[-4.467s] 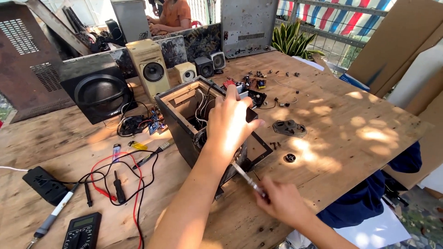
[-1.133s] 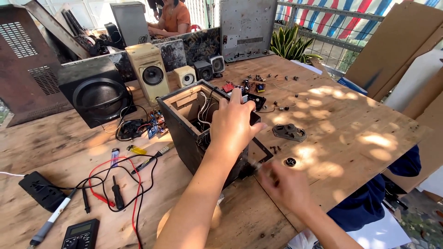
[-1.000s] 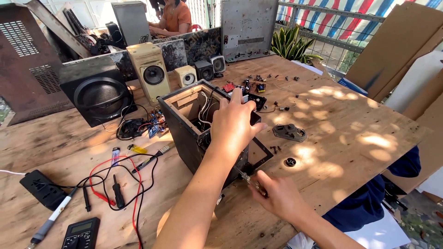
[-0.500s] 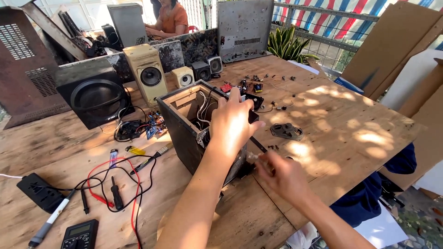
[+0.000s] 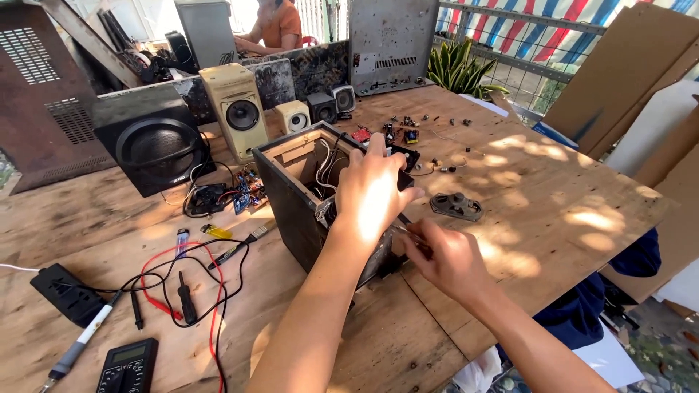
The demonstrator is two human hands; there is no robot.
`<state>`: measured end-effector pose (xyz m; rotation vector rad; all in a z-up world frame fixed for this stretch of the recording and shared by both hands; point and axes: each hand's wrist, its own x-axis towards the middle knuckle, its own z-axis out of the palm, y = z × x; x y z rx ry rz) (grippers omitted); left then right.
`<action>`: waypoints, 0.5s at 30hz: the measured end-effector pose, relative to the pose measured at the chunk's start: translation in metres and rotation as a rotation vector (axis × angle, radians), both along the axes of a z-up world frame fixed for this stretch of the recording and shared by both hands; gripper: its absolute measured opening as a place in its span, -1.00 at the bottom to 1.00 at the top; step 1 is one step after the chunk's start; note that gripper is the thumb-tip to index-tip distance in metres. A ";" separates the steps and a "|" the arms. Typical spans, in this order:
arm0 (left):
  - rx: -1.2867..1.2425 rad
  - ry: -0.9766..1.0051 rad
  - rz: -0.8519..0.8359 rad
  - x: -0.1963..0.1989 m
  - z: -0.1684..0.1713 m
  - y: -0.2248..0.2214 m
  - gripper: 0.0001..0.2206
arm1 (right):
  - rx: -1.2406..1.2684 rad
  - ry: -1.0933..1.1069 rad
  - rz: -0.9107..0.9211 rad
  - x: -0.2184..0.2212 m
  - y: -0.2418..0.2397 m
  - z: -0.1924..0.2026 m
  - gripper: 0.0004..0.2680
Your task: Disassembling a wooden speaker box to remove internal electronic components and wiring using a screwdriver.
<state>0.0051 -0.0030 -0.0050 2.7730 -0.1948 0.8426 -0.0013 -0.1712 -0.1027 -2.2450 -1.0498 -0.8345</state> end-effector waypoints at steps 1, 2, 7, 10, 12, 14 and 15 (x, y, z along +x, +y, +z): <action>-0.005 0.001 -0.002 0.001 0.001 -0.001 -0.53 | 0.018 -0.019 0.020 -0.001 0.008 0.005 -0.87; -0.004 -0.001 -0.004 0.005 -0.003 0.000 -0.53 | 0.019 -0.021 0.018 -0.013 0.019 0.011 -0.87; -0.120 -0.115 -0.059 0.012 -0.013 0.004 -0.51 | -0.052 0.384 0.304 -0.070 0.047 -0.004 -0.88; -0.090 -0.070 -0.041 0.007 -0.008 0.004 -0.51 | -0.164 0.472 0.199 -0.046 0.013 -0.046 -0.85; -0.068 -0.071 -0.029 0.007 -0.008 0.003 -0.52 | -0.093 0.354 0.160 -0.025 0.009 -0.029 -0.84; -0.044 -0.076 -0.018 0.010 -0.007 0.001 -0.52 | -0.021 0.231 0.123 -0.024 0.015 -0.015 -0.82; -0.039 -0.046 -0.014 0.012 -0.006 0.001 -0.51 | 0.100 0.309 0.082 -0.033 0.025 -0.008 -0.91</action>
